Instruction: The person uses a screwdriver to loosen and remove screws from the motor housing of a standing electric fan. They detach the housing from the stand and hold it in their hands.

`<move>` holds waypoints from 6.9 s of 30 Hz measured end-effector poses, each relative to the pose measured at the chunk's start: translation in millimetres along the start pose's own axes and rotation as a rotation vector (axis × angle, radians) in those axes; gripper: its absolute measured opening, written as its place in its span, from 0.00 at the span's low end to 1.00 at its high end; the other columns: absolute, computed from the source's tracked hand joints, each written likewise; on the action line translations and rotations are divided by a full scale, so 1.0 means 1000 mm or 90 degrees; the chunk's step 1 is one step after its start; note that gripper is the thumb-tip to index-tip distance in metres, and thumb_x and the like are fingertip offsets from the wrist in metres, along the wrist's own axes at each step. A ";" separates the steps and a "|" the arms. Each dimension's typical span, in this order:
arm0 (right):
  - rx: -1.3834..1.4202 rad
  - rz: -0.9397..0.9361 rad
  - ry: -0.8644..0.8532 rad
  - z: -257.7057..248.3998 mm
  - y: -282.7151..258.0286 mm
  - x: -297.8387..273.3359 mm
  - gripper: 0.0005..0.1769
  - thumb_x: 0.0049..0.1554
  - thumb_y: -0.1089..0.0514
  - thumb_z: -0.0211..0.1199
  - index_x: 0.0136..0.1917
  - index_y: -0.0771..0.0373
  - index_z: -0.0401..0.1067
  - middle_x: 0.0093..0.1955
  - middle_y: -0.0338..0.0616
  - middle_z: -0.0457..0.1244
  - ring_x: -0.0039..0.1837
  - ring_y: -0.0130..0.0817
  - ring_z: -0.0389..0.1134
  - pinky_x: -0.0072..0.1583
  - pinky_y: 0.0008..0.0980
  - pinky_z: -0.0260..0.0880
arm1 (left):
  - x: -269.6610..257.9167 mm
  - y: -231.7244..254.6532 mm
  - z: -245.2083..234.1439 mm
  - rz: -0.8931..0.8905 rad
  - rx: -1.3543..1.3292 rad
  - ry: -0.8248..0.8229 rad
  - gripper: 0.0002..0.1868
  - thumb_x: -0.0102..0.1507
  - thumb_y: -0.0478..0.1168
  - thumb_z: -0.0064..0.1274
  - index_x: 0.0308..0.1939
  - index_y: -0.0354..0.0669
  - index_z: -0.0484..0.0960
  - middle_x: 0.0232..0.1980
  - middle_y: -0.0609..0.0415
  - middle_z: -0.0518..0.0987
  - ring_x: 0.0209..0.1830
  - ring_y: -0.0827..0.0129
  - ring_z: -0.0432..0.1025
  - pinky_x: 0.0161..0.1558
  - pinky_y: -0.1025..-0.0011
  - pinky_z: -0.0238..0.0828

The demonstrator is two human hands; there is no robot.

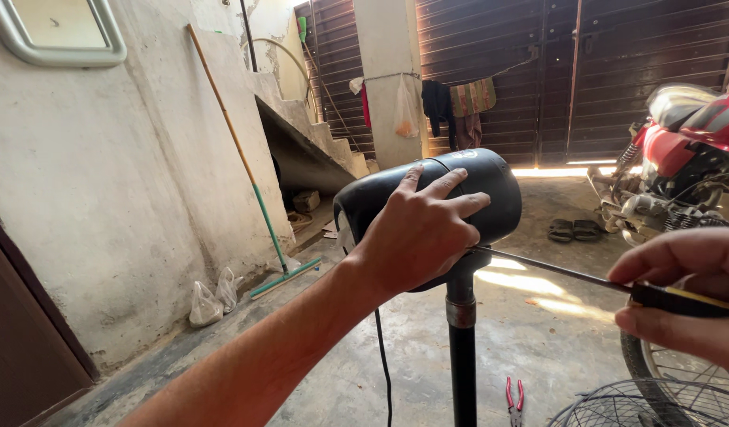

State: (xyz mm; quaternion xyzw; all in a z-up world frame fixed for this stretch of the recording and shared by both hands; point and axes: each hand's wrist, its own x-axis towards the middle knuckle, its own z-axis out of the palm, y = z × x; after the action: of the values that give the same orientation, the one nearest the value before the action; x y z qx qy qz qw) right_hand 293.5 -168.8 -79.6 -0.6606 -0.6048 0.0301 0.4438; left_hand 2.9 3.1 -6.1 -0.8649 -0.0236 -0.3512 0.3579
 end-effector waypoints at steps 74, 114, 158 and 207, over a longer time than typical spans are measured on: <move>-0.364 0.239 0.016 0.012 -0.111 -0.041 0.13 0.61 0.48 0.62 0.56 0.46 0.82 0.29 0.33 0.70 0.33 0.22 0.73 0.38 0.22 0.75 | -0.002 -0.002 0.006 -0.056 -0.090 0.031 0.08 0.55 0.45 0.68 0.33 0.47 0.87 0.62 0.53 0.81 0.69 0.52 0.71 0.69 0.37 0.65; -0.270 -0.252 0.197 0.041 -0.017 -0.045 0.19 0.45 0.57 0.77 0.52 0.46 0.86 0.33 0.36 0.64 0.34 0.26 0.66 0.34 0.29 0.67 | 0.013 -0.017 -0.030 -0.322 0.045 -0.320 0.57 0.49 0.73 0.56 0.77 0.61 0.54 0.71 0.47 0.67 0.61 0.46 0.71 0.56 0.47 0.72; -0.239 -0.382 0.176 0.022 -0.091 -0.069 0.11 0.48 0.62 0.73 0.47 0.60 0.82 0.32 0.39 0.64 0.29 0.27 0.66 0.28 0.31 0.68 | 0.018 -0.010 -0.034 -0.324 0.089 -0.345 0.60 0.48 0.77 0.58 0.78 0.61 0.55 0.73 0.51 0.65 0.67 0.53 0.67 0.62 0.54 0.68; -0.131 -0.155 0.173 0.036 -0.033 -0.039 0.11 0.52 0.49 0.74 0.46 0.54 0.86 0.39 0.34 0.75 0.39 0.26 0.75 0.39 0.29 0.76 | 0.014 -0.018 -0.029 -0.291 0.028 -0.287 0.57 0.49 0.69 0.62 0.77 0.54 0.61 0.72 0.42 0.66 0.66 0.45 0.67 0.62 0.46 0.65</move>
State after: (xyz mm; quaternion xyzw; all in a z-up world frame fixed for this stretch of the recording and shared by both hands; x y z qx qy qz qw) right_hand 236.8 -185.8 -100.3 -0.6224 -0.6145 -0.1749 0.4521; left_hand -9.0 -4.6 27.7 -0.8853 -0.3036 -0.2212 0.2741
